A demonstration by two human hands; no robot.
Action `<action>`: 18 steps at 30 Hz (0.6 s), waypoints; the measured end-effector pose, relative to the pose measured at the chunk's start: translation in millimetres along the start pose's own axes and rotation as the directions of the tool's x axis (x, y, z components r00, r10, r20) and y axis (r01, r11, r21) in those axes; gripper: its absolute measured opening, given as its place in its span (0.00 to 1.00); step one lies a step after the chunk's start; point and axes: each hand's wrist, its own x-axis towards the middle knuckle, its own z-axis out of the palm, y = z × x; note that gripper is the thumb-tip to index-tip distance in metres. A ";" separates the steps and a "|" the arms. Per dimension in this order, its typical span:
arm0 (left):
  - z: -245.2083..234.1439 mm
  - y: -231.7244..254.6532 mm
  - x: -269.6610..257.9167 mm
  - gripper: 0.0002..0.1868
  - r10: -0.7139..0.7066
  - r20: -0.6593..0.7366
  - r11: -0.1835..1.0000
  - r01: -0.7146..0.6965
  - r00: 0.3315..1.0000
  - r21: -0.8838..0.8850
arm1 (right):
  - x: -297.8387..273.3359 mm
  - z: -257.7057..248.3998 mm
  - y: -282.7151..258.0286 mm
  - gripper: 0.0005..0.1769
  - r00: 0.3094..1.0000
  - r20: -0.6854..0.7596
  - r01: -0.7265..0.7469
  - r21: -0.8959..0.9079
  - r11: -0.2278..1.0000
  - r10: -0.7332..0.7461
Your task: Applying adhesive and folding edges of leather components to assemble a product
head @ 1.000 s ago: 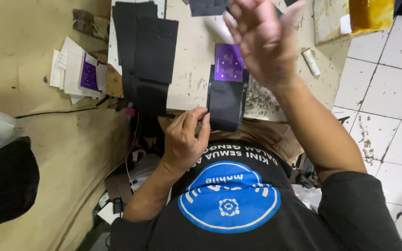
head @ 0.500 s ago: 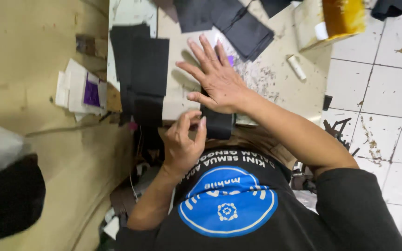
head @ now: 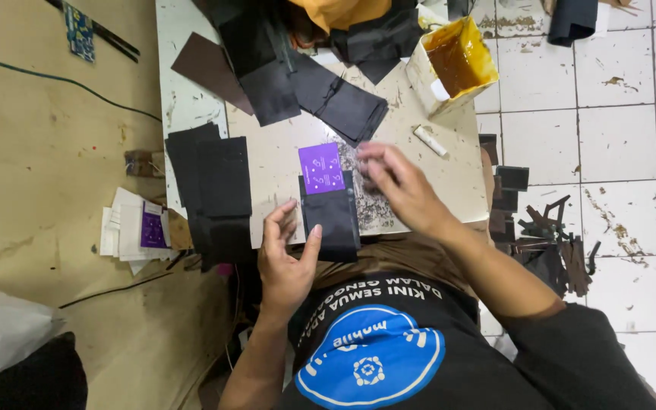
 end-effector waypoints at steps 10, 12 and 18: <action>9.0 -22.4 30.1 0.37 -0.346 0.105 0.735 0.339 0.932 -0.587 | -18.4 9.3 -4.6 0.20 0.999 0.014 0.047 -0.090 0.995 -0.046; 17.4 -37.8 32.5 0.33 -0.321 0.112 0.744 0.324 0.940 -0.584 | -19.2 10.9 -4.4 0.20 0.999 0.007 0.035 -0.049 0.998 -0.035; 52.8 -38.5 21.0 0.23 -0.186 0.186 0.820 0.256 0.965 -0.512 | -15.9 14.6 -4.4 0.26 0.992 -0.004 0.125 -0.159 0.979 -0.127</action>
